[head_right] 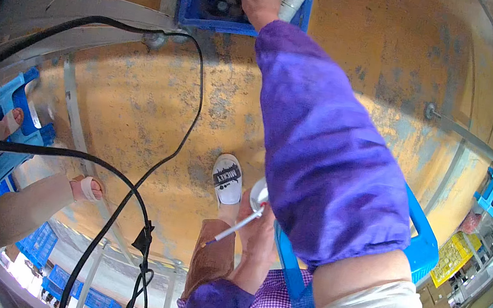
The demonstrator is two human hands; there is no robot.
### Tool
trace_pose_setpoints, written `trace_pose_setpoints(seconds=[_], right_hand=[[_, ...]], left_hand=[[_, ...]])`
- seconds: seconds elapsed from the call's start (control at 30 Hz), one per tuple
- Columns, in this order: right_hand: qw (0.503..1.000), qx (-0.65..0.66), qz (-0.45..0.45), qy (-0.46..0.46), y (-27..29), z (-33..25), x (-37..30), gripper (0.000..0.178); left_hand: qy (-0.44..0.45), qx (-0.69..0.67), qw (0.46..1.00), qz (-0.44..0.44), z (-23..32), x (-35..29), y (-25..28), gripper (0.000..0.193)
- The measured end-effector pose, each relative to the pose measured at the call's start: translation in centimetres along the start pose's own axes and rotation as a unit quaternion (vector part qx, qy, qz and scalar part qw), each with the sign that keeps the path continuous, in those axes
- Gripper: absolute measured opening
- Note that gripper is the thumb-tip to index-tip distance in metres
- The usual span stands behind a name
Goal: Assembling electronic lighting components and packing them into boxes.
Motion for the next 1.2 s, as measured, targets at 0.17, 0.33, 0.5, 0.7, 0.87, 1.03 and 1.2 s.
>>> trace_pose_setpoints(seconds=[0.17,0.33,0.5,0.7,0.87,1.03,1.2], right_hand=[[0.883,0.439,-0.093,-0.138,16.4,-11.3,1.7,0.022],[0.856,0.437,-0.266,-0.072,27.7,-16.8,-7.4,0.021],[0.715,0.609,-0.276,-0.202,38.5,-21.1,-19.4,0.022],[0.68,0.652,-0.213,-0.262,52.7,-26.8,-32.0,0.022],[0.523,0.786,-0.192,-0.268,62.3,-32.3,-37.0,0.02],[0.494,0.809,-0.197,-0.251,71.0,-38.9,-40.3,0.022],[0.467,0.821,-0.255,-0.209,78.7,-43.7,-44.1,0.023]], left_hand=[[0.007,-0.114,0.993,-0.022,0.9,0.7,-3.0,0.035],[-0.008,-0.058,0.998,0.009,1.7,-0.4,-3.4,0.045],[-0.144,-0.03,0.988,-0.051,2.7,-2.6,-2.2,0.042],[-0.122,-0.135,0.974,-0.136,9.2,-18.8,-1.0,0.031],[-0.11,-0.154,0.953,-0.236,16.8,-31.4,-2.1,0.042],[-0.144,-0.154,0.939,-0.271,21.8,-41.7,-2.3,0.041],[-0.205,-0.163,0.923,-0.28,23.5,-51.5,-1.9,0.035]])
Point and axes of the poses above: each hand's wrist, its own x-axis towards the middle knuckle, its own y-axis out of the back of the hand, z = x × y, the point moved 3 cm from there along x, towards the middle knuckle, and after that the axes turned 7 degrees about -y, right-handed, at the moved point
